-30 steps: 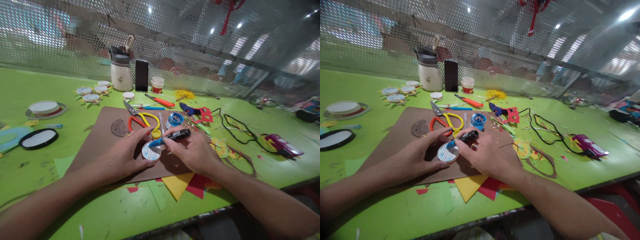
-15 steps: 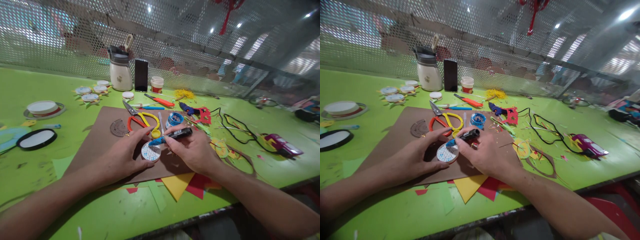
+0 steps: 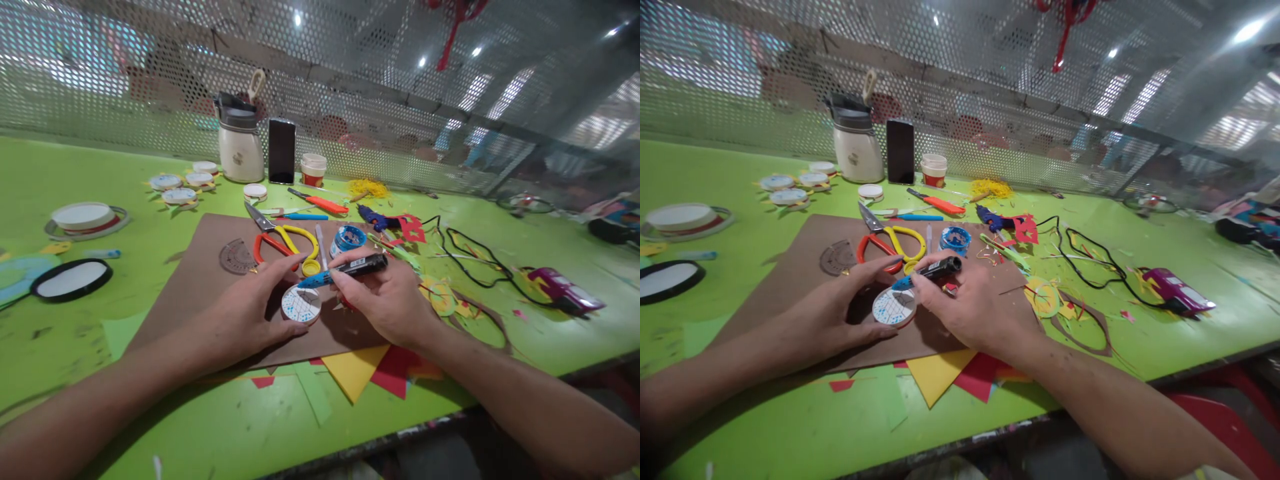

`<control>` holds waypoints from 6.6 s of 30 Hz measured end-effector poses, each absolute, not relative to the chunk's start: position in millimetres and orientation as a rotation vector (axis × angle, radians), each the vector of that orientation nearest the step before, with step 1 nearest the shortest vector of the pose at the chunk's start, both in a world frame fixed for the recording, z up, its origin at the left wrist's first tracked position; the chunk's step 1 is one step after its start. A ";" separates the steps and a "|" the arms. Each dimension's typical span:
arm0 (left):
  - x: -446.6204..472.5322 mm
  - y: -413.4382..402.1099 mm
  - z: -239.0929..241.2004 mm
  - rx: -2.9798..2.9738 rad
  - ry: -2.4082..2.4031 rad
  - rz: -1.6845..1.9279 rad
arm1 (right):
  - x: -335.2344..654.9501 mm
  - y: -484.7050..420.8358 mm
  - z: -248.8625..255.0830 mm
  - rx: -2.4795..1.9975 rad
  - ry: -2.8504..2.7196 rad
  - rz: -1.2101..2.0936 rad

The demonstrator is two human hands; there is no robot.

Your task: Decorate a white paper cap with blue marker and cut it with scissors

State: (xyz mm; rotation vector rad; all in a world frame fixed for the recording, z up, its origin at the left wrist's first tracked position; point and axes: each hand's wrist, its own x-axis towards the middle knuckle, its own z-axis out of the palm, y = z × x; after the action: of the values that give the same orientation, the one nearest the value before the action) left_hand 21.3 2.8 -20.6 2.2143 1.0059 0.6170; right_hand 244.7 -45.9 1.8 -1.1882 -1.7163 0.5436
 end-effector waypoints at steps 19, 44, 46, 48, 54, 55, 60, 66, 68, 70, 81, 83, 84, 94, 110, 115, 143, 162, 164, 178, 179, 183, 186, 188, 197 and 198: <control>21.6 -0.9 -12.3 2.172 0.962 0.605 | 238.3 -49.7 12.5 -1.198 -1.770 0.417; 23.1 0.4 -8.0 2.161 1.017 0.547 | 239.5 -50.8 11.5 -1.192 -1.808 0.391; 23.2 0.4 -7.9 2.163 1.030 0.543 | 237.8 -51.2 12.2 -1.180 -1.801 0.404; 23.3 0.5 -7.8 2.167 1.035 0.540 | 236.7 -51.4 12.2 -1.183 -1.796 0.412; 23.7 0.4 -8.6 2.169 1.012 0.560 | 237.4 -51.4 11.3 -1.202 -1.785 0.397; 23.9 0.5 -8.9 2.171 1.014 0.559 | 237.9 -51.6 11.2 -1.208 -1.795 0.396; 24.0 1.7 -10.7 2.172 1.000 0.548 | 239.0 -52.8 9.4 -1.203 -1.818 0.429; 22.8 2.2 -10.7 2.174 0.999 0.540 | 238.7 -52.1 6.2 -1.250 -1.755 0.408; 22.6 1.4 -9.5 2.176 0.994 0.536 | 238.3 -52.1 5.9 -1.267 -1.745 0.401; 22.4 0.6 -8.4 2.182 0.996 0.533 | 237.8 -52.4 6.2 -1.271 -1.744 0.415; 23.3 0.7 -6.4 2.202 1.014 0.513 | 234.9 -52.5 5.5 -1.225 -1.738 0.530; 23.5 0.9 -6.7 2.215 1.020 0.511 | 235.5 -51.3 2.9 -1.205 -1.729 0.555; 23.5 1.0 -7.0 2.220 1.021 0.512 | 236.0 -50.7 1.8 -1.201 -1.728 0.567; 22.3 1.3 -10.3 2.181 0.999 0.540 | 238.4 -50.0 3.8 -1.201 -1.725 0.532; 23.6 1.9 -9.5 2.192 0.985 0.549 | 238.8 -50.4 6.0 -1.240 -1.759 0.447; 22.2 2.3 -13.1 2.202 0.992 0.559 | 242.3 -49.1 5.8 -1.252 -1.787 0.388; 21.8 2.7 -12.1 2.232 1.000 0.539 | 238.2 -50.6 6.9 -1.246 -1.729 0.441; 22.4 2.5 -10.6 2.206 0.985 0.546 | 247.8 -47.2 -1.6 -1.238 -1.735 0.528; 22.0 2.2 -10.2 2.209 0.986 0.540 | 249.4 -46.2 -3.9 -1.228 -1.726 0.538; 23.1 1.6 -8.5 2.211 1.012 0.541 | 247.2 -46.0 -0.4 -1.221 -1.736 0.526; 23.0 1.5 -8.3 2.214 1.013 0.540 | 248.0 -45.4 -1.2 -1.197 -1.719 0.541; 21.9 1.0 -8.6 2.204 0.969 0.539 | 248.5 -45.0 -0.9 -1.153 -1.669 0.553; 21.1 1.6 -10.3 2.204 0.994 0.538 | 248.6 -44.8 6.2 -1.172 -1.607 0.584; 20.7 2.1 -10.9 2.199 1.039 0.541 | 251.9 -42.2 14.5 -1.159 -1.510 0.556; 20.6 2.8 -9.6 2.186 1.045 0.525 | 293.0 3.1 36.5 -1.166 -1.182 0.280; 20.4 3.2 -10.7 2.179 1.042 0.522 | 294.2 8.8 33.5 -1.193 -1.200 0.284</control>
State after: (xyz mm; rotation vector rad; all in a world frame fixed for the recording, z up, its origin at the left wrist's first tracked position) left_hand 20.4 3.2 -10.7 2.1790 1.0422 0.5220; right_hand 294.2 8.8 33.5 -1.1929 -1.2000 0.2843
